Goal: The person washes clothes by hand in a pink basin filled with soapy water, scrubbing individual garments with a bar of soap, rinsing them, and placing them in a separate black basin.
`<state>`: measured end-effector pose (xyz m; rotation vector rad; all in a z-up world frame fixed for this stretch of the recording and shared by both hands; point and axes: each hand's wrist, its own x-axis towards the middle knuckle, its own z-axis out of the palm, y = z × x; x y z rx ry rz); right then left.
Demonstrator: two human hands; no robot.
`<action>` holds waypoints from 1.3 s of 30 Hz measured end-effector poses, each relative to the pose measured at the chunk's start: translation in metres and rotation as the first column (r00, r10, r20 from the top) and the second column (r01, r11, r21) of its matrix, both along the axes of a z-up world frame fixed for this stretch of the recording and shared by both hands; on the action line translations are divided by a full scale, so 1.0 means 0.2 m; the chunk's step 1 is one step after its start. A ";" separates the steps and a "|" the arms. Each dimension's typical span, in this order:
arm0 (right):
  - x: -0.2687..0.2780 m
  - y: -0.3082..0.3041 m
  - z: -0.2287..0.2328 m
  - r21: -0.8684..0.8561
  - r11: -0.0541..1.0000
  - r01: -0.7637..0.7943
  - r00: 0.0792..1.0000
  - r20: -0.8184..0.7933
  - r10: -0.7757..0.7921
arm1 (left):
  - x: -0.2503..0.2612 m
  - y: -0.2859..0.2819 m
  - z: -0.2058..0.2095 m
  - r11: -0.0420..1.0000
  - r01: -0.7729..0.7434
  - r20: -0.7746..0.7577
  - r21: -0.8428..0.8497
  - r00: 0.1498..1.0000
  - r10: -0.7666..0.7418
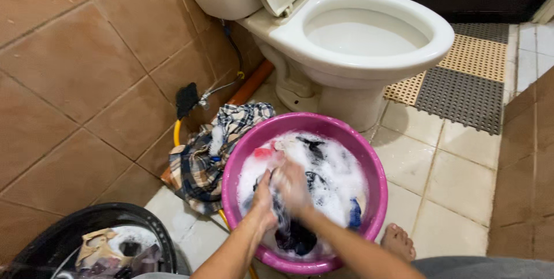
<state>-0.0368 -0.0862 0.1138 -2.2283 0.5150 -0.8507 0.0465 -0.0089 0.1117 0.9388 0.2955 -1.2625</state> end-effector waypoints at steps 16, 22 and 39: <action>-0.15 -0.27 0.14 0.511 0.839 -0.184 0.958 0.285 0.037 | 0.05 -0.21 -0.08 0.994 0.083 -0.159 0.072 0.985 -0.070; -0.05 -0.15 0.15 0.048 0.993 0.110 0.953 0.280 -0.119 | -0.11 -0.25 -0.39 0.970 0.031 0.101 -0.240 0.995 -0.006; -0.20 -0.40 -0.36 0.040 0.995 0.090 0.995 0.034 -0.092 | -0.07 -0.08 -0.46 0.975 -0.199 -0.291 0.097 0.931 0.219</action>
